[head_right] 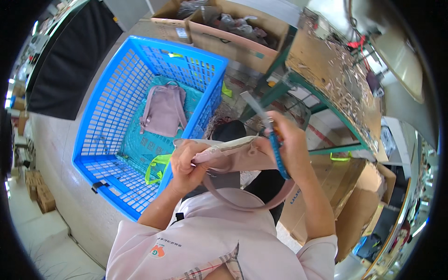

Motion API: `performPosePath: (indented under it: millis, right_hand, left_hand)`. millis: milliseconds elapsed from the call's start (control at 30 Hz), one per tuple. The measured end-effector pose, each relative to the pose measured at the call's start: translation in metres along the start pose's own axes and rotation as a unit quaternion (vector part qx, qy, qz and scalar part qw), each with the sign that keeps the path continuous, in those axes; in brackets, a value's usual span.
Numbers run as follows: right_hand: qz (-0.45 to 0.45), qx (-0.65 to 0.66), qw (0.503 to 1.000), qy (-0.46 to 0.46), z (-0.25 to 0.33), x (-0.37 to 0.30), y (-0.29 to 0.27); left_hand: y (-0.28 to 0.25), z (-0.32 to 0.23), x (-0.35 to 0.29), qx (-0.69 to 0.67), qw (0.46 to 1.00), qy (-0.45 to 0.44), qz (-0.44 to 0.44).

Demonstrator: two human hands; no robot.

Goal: Trimming loose threads and excess material from pink backpacks using scissors on a factory floor.

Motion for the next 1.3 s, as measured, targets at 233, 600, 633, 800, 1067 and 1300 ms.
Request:
performPosePath:
  millis: [233,600,633,800,1067,1300]
  right_hand:
    - [-0.219,-0.002,0.974,0.049,-0.009,-0.020,-0.041]
    - [0.016,0.269,0.946,0.181,0.002,-0.024,0.036]
    - [0.034,0.265,0.945,0.190,-0.005,-0.026,0.034]
    - [0.048,0.271,0.948,0.157,-0.021,-0.053,0.008]
    - [0.071,0.347,0.933,0.069,-0.008,-0.071,0.001]
    - [-0.012,0.374,0.922,0.097,-0.024,-0.088,-0.029]
  left_hand:
    - [-0.070,-0.009,-0.030,-0.021,0.919,-0.140,-0.367]
    - [0.049,-0.062,-0.033,-0.009,0.990,0.135,0.046]
    - [0.048,-0.063,-0.032,-0.007,0.989,0.138,0.048]
    - [0.038,-0.034,-0.003,-0.315,0.890,-0.133,0.302]
    - [0.005,0.165,0.088,-0.088,0.968,-0.231,0.037]
    - [0.032,0.140,0.126,-0.279,0.901,-0.293,0.157]
Point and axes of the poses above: each hand's wrist, its own x-axis towards the middle knuckle, its own y-axis out of the palm, z = x × y, the point moved 5 cm from there along x, towards the middle knuckle, and after that the axes turned 2 degrees about -x, right-handed, at the moved point
